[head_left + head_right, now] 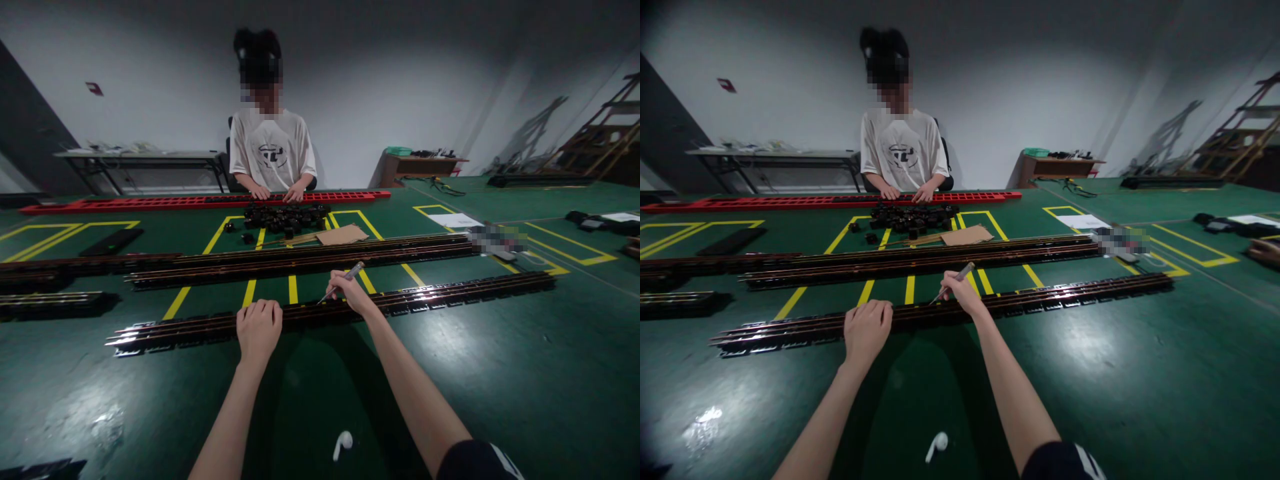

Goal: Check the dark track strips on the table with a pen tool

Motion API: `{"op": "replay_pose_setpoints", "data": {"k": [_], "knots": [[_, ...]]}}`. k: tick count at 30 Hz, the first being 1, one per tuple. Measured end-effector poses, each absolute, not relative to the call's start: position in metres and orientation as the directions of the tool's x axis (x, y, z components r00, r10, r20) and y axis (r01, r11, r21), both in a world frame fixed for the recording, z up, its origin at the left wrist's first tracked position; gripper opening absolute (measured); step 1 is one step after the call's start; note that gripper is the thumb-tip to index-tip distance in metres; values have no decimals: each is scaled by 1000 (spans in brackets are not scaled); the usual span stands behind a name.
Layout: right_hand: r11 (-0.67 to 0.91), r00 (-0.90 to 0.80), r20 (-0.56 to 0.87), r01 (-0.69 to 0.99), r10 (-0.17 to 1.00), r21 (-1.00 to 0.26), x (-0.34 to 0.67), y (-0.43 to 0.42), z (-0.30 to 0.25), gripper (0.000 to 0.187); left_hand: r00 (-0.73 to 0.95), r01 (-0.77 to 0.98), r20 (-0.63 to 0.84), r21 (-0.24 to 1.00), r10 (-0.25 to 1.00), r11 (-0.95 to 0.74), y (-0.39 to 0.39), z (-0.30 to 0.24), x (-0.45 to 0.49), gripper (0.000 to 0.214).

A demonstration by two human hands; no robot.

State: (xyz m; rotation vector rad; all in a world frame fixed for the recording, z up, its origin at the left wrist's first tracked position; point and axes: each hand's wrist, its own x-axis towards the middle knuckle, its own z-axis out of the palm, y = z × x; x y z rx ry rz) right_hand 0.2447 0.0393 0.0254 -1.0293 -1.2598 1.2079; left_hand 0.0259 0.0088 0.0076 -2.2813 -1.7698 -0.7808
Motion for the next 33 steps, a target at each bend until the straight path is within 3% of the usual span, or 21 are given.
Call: {"op": "replay_pose_setpoints", "data": {"k": [17,22,27,33], "knots": [[160,-188,156,8,970,-987,229,27,32,23,75,953,488,221,869,-206,13,9,5,38],[162,-186,161,-9,969,-987,228,27,32,24,99,959,492,184,865,-215,10,9,10,38],[155,-172,155,-10,973,-988,228,27,31,22,211,926,519,165,829,-339,2,12,37,39],[154,-175,152,-6,973,-988,230,26,32,20,191,921,409,239,892,-307,2,14,50,39]]}}
